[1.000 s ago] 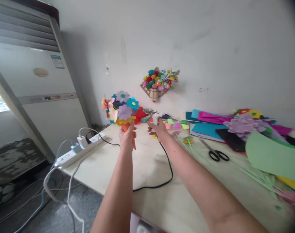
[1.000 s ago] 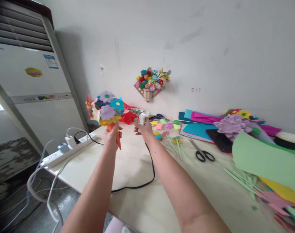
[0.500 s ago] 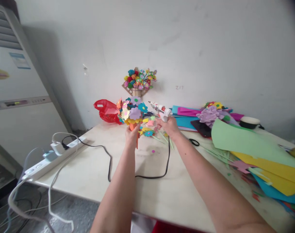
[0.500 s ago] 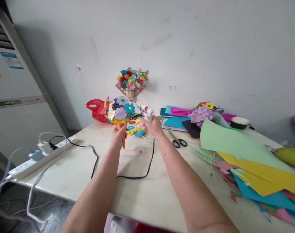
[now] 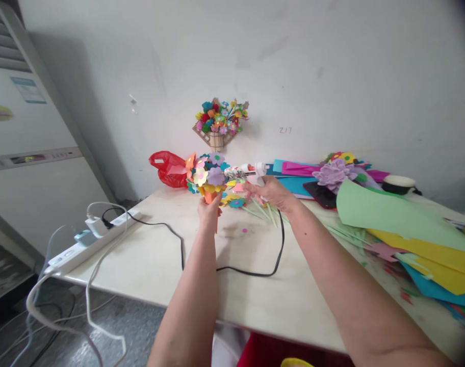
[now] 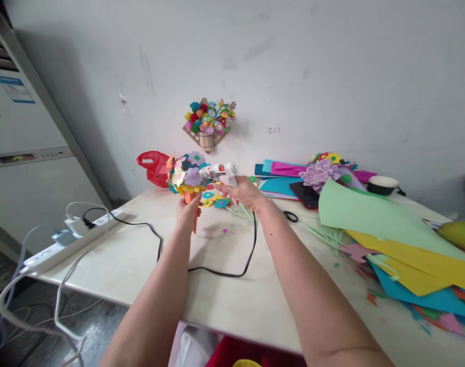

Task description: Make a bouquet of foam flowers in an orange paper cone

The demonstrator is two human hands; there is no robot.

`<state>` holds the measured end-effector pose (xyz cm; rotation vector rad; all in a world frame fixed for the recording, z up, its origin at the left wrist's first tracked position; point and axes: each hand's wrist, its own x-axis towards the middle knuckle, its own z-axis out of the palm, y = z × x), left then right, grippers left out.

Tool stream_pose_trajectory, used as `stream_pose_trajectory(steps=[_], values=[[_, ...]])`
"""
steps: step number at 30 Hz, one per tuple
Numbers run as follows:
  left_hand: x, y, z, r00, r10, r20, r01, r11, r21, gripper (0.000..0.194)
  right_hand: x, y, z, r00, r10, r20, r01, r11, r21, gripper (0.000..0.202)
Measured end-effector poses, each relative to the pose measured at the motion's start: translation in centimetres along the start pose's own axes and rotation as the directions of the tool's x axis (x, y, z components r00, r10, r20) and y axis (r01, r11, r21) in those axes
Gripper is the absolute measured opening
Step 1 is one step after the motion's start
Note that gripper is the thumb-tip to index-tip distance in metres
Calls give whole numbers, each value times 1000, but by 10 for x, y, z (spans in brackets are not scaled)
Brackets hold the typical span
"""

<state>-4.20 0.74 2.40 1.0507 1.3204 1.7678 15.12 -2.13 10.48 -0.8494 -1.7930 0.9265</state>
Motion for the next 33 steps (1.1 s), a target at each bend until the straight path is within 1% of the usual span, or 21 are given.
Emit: stream_pose_trajectory(steps=[2, 6, 11, 14, 19, 33], values=[[0, -1, -1, 1000, 0, -13, 0, 1000, 9, 44, 0, -1, 3, 1000, -5, -5, 5, 1000, -24, 46], [-1, -1, -2, 1000, -9, 2, 9, 1000, 20, 44, -2, -7, 5, 1000, 5, -9, -6, 998, -69, 46], [-3, -1, -2, 999, -25, 44, 25, 1000, 5, 47, -4, -13, 7, 998, 56, -27, -59, 990, -130, 47], [-2, -1, -2, 998, -40, 53, 40, 999, -4, 50, -3, -13, 8, 996, 76, -36, -80, 988, -130, 46], [-1, -4, -2, 997, -47, 60, 47, 999, -9, 51, -1, -10, 9, 996, 61, -66, -71, 986, -152, 44], [-3, -3, -1, 995, -20, 100, 24, 999, -35, 50, 4, -2, 12, 992, 4, -129, -35, 971, -238, 46]])
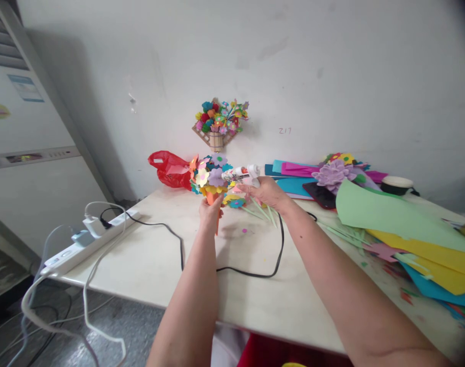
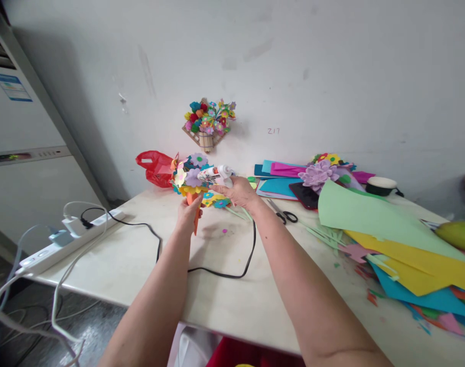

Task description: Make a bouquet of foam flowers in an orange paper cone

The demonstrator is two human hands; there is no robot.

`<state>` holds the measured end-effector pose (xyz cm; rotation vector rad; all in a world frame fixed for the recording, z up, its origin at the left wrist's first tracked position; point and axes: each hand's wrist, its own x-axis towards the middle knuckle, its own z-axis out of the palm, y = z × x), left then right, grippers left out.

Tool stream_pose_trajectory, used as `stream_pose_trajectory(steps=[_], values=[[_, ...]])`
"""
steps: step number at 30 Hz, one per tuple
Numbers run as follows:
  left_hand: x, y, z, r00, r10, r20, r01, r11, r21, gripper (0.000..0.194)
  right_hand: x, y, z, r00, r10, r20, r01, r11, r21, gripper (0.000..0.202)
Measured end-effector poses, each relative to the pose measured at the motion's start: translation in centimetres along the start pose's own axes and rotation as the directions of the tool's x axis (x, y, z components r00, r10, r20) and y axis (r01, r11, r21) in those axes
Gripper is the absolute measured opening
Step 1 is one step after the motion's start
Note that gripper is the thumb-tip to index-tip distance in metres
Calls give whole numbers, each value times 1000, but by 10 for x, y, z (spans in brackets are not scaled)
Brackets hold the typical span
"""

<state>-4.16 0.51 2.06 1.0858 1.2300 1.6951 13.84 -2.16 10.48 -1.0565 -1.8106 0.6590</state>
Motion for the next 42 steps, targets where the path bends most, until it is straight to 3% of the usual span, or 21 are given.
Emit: stream_pose_trajectory(steps=[16, 22, 42], values=[[-1, 0, 1, 1000, -18, 0, 18, 1000, -8, 51, 2, 3, 1, 997, -76, -32, 74, 995, -63, 48], [1, 0, 1, 1000, -14, 13, 14, 1000, -10, 52, 2, 2, 1, 999, -35, -39, 33, 998, -51, 49], [1, -1, 1, 1000, -12, -2, 12, 1000, -27, 52, 1, 1, 1, 996, -78, -51, 77, 997, -12, 45]])
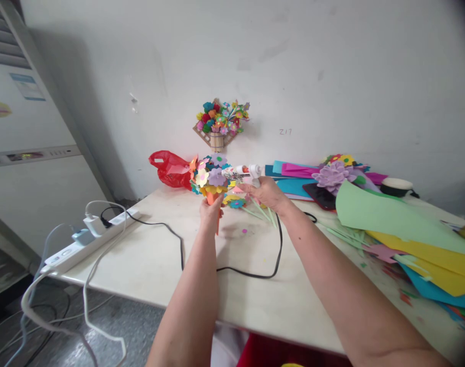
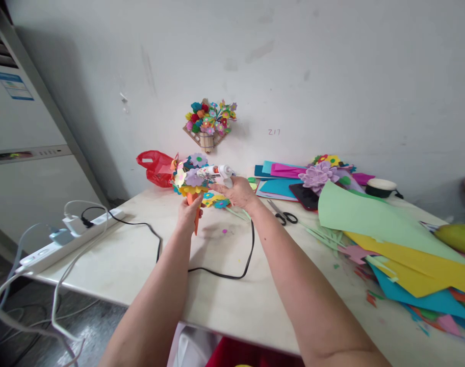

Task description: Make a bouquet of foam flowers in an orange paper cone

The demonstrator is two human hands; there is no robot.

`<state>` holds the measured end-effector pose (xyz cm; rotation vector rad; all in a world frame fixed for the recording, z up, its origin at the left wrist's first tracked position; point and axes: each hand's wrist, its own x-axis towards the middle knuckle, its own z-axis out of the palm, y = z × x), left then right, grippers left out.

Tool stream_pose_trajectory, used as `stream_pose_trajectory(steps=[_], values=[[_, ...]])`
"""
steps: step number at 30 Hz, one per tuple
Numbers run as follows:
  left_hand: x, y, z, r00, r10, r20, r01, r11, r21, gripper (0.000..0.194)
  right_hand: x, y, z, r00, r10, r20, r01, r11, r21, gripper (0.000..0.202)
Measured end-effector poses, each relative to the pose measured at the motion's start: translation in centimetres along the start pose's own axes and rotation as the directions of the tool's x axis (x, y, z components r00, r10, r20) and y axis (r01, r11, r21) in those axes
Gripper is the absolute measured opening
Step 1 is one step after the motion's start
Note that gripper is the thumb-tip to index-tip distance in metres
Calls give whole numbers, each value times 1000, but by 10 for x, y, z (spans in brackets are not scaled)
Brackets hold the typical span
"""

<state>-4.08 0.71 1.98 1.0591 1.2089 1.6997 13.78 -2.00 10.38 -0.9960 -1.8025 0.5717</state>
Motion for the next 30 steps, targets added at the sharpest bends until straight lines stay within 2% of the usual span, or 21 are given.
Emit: stream_pose_trajectory(steps=[6, 8, 11, 14, 17, 21, 23, 26, 30], values=[[-2, 6, -3, 997, -10, -77, 6, 999, -51, 47, 1, 10, 2, 999, 27, -40, -20, 984, 175, 48], [-1, 10, -6, 991, 7, -134, -18, 996, -82, 44, 2, 17, 6, 995, 61, -82, -47, 986, 160, 49], [3, 16, -12, 967, 42, -253, -70, 992, -104, 43, 2, 29, 16, 987, 79, -141, -85, 996, -36, 50], [5, 22, -16, 934, 77, -348, -120, 987, -103, 43, 0, 39, 30, 987, 70, -145, -116, 933, -341, 51], [6, 26, -17, 904, 111, -413, -151, 986, -65, 43, -7, 44, 43, 994, 101, -44, -109, 832, -543, 53], [4, 36, -19, 871, 174, -460, -211, 977, -28, 43, -13, 46, 59, 984, 121, 132, -2, 746, -666, 53], [2, 43, -21, 849, 207, -487, -243, 970, -11, 44, -13, 46, 69, 958, 139, 252, 78, 719, -691, 50], [1, 54, -19, 825, 264, -499, -287, 957, 33, 43, -10, 46, 88, 904, 165, 395, 160, 725, -670, 49], [0, 61, -7, 835, 326, -444, -329, 941, 72, 43, -11, 44, 114, 878, 39, 477, 310, 713, -629, 37]])
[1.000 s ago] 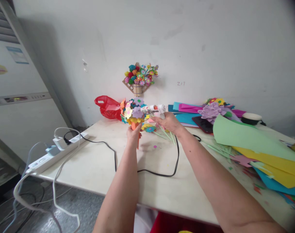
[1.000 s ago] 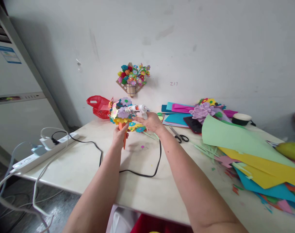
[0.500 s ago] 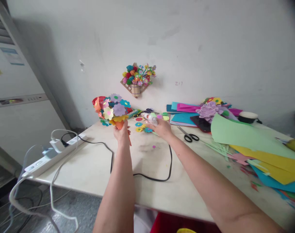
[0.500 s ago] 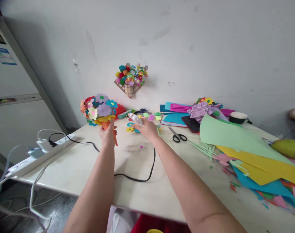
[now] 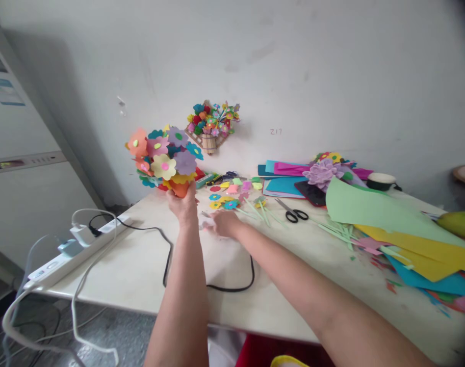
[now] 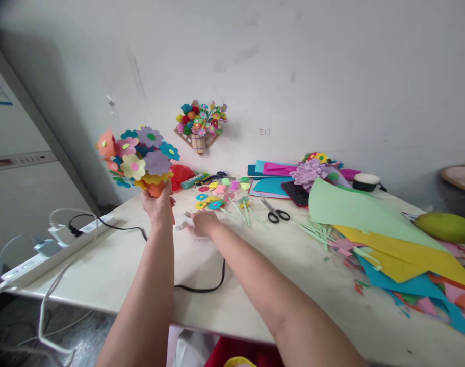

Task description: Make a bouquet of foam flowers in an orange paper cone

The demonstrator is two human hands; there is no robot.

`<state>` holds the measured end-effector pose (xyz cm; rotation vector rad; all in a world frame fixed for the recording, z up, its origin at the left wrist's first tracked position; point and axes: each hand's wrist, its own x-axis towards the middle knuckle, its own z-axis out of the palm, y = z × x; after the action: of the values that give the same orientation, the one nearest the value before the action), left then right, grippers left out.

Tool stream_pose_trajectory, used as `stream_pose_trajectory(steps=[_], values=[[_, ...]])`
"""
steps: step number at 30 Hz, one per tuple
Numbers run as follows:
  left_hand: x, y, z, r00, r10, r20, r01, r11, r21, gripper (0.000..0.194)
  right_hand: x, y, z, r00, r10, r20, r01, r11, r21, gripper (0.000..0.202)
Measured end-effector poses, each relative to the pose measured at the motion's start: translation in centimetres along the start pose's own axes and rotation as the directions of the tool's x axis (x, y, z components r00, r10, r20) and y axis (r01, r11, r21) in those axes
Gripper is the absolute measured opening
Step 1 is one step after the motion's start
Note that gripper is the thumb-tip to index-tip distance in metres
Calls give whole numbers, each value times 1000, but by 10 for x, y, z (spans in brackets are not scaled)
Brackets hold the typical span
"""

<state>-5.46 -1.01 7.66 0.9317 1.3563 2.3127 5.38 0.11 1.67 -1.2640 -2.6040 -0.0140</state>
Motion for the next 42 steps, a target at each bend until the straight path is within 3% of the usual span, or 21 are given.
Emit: stream_pose_trajectory(steps=[4, 10, 15, 24, 27, 29, 31, 33, 36, 42], values=[[-11, -7, 13, 994, -26, 102, 26, 1000, -6, 45, 2, -1, -1, 999, -35, 35, 35, 999, -3, 39], [-27, -23, 20, 975, -93, 201, 94, 996, 6, 44, -20, 44, -31, 983, 155, 99, -153, 988, -26, 27], [-37, -27, 22, 944, -167, 286, 174, 985, -2, 43, -46, 57, -37, 973, 74, 219, -77, 997, 3, 27], [-43, -37, 21, 912, -201, 358, 208, 978, 20, 41, -62, 47, -21, 989, -121, 89, 140, 956, -256, 27], [-43, -37, 20, 898, -215, 385, 220, 975, 29, 40, -59, 56, -11, 996, -83, -38, 79, 992, -94, 23], [-44, -36, 20, 885, -217, 413, 224, 974, 34, 40, -54, 64, -9, 985, 66, -159, -34, 980, 194, 21], [-45, -35, 19, 867, -217, 448, 224, 974, 39, 40, -49, 69, -12, 938, 281, -203, -123, 816, 565, 18], [-47, -34, 19, 852, -220, 475, 224, 973, 49, 41, -45, 70, -21, 896, 408, -173, -89, 548, 832, 16], [-49, -33, 19, 831, -226, 508, 228, 972, 59, 42, -45, 64, -43, 876, 435, -211, 89, 284, 955, 23], [-51, -36, 21, 807, -222, 548, 215, 974, 78, 46, -46, 47, -80, 818, 468, -335, 286, 174, 942, 31]])
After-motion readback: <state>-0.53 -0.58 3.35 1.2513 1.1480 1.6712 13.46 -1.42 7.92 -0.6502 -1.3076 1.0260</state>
